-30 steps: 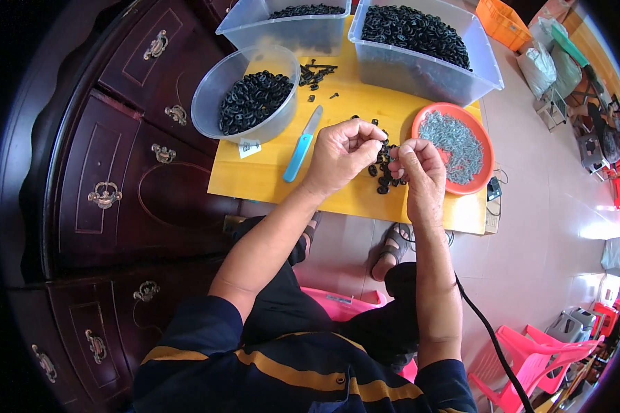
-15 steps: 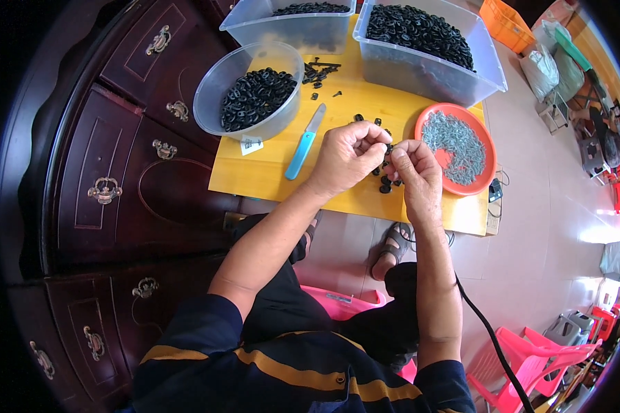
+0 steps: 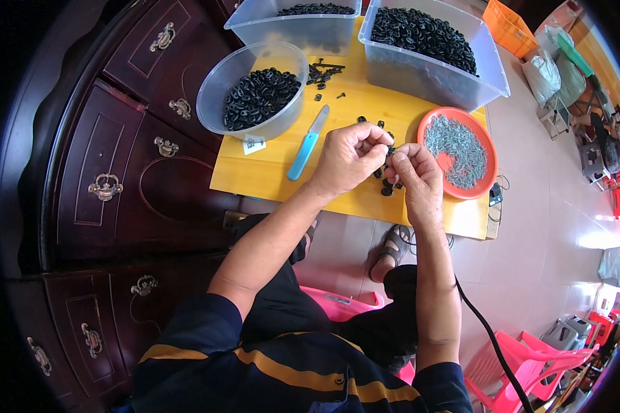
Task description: The person assembles small black plastic components by hand, inserting metal inserts into them.
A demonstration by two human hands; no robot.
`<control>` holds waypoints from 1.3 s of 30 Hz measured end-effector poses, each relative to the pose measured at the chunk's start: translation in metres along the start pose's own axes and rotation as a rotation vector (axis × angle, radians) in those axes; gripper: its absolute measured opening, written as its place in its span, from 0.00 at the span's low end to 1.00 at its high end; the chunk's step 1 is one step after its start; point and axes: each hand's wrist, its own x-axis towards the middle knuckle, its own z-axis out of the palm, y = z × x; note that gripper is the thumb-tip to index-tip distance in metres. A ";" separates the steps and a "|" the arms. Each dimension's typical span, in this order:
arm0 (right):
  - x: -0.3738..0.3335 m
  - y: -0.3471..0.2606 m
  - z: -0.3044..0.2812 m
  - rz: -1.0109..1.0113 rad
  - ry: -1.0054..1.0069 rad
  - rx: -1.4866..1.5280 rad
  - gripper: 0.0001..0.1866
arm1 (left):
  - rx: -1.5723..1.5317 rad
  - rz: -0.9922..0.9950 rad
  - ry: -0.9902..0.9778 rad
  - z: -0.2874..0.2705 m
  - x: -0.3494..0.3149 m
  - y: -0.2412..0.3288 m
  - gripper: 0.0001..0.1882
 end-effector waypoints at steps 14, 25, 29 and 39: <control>0.000 0.004 -0.002 -0.054 -0.026 -0.080 0.04 | 0.097 0.038 -0.028 -0.001 -0.001 0.005 0.03; 0.002 0.008 -0.005 -0.032 -0.002 -0.174 0.04 | 0.162 0.071 -0.018 0.000 -0.002 0.000 0.02; 0.002 0.006 -0.004 -0.032 -0.032 -0.144 0.04 | 0.123 0.024 -0.041 -0.002 -0.003 0.003 0.03; 0.007 -0.007 -0.010 -0.077 0.121 -0.162 0.08 | -0.110 -0.142 -0.016 -0.017 0.008 0.004 0.09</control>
